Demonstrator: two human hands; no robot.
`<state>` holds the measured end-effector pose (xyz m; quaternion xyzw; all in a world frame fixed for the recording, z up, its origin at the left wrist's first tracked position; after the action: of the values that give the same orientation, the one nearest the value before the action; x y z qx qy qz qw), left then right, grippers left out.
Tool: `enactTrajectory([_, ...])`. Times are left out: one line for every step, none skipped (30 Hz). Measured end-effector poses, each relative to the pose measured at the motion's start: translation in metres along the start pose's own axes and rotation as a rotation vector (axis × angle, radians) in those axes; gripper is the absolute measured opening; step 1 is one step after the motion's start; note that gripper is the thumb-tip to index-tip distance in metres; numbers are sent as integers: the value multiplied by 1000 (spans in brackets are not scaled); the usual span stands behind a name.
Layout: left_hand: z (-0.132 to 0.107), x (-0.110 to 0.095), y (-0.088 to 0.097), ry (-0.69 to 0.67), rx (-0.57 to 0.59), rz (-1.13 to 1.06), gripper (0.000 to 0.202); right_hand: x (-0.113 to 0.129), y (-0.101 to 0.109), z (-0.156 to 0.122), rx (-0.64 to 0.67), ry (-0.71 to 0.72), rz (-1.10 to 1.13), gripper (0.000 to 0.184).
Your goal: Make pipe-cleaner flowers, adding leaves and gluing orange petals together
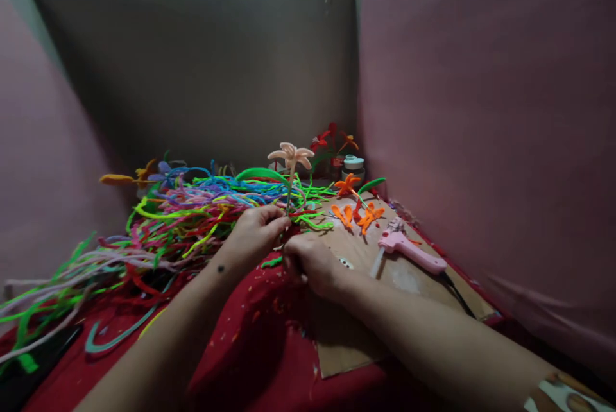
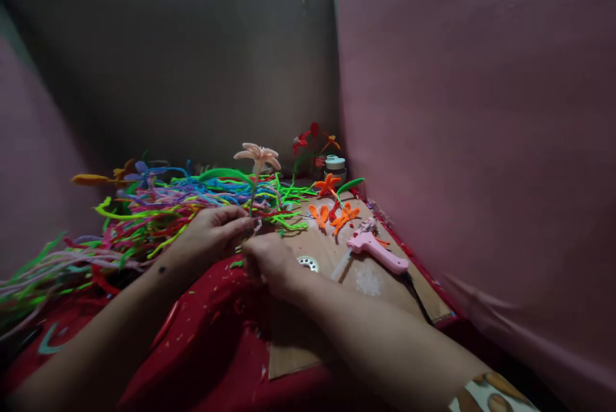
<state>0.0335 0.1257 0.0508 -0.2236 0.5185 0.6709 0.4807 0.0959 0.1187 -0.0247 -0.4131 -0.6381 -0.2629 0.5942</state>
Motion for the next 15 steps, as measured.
enactTrajectory([10,-1,-7,25,47,-6,20,-1,-11,-4,90,-15,-71,22])
enactTrajectory([19,-1,-13,61,72,-2,19,-3,-23,-10,195,-35,-151,17])
enactTrajectory([28,1,-20,109,105,5,18,-7,-36,-16,304,-57,-247,13])
enactTrajectory([37,1,-28,123,114,11,20,-11,-49,-23,412,-44,-432,12])
enactTrajectory([45,1,-36,121,122,13,23,-17,-59,-30,500,-43,-584,10])
enactTrajectory([52,3,-46,127,132,12,26,-23,-65,-33,561,-58,-680,12])
enactTrajectory([58,7,-55,139,138,13,27,-30,-69,-35,609,-89,-753,18])
enactTrajectory([63,12,-64,154,139,21,29,-35,-70,-36,639,-124,-799,21])
enactTrajectory([68,17,-72,168,136,34,29,-40,-72,-36,667,-153,-833,23])
enactTrajectory([73,23,-80,181,133,51,29,-42,-74,-35,691,-171,-850,23])
enactTrajectory([78,29,-87,192,137,68,27,-43,-76,-35,720,-171,-843,24])
enactTrajectory([82,35,-93,204,138,88,25,-41,-79,-35,743,-158,-823,24])
enactTrajectory([86,41,-98,216,148,108,21,-39,-82,-36,759,-136,-797,25])
enactTrajectory([89,48,-103,232,161,129,18,-36,-83,-35,762,-113,-771,26])
enactTrajectory([91,55,-108,253,182,146,17,-33,-85,-35,757,-97,-753,27])
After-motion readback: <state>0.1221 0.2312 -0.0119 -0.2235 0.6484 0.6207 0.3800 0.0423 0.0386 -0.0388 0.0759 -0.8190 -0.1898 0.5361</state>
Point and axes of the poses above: each hand's wrist, its own z-axis towards the middle knuckle, its own y-axis out of the back of the hand, x = y × z, the point moved 9 cm from there along z, towards the middle knuckle, and after that the axes turned 14 degrees about -y, right-handed, at the moved point
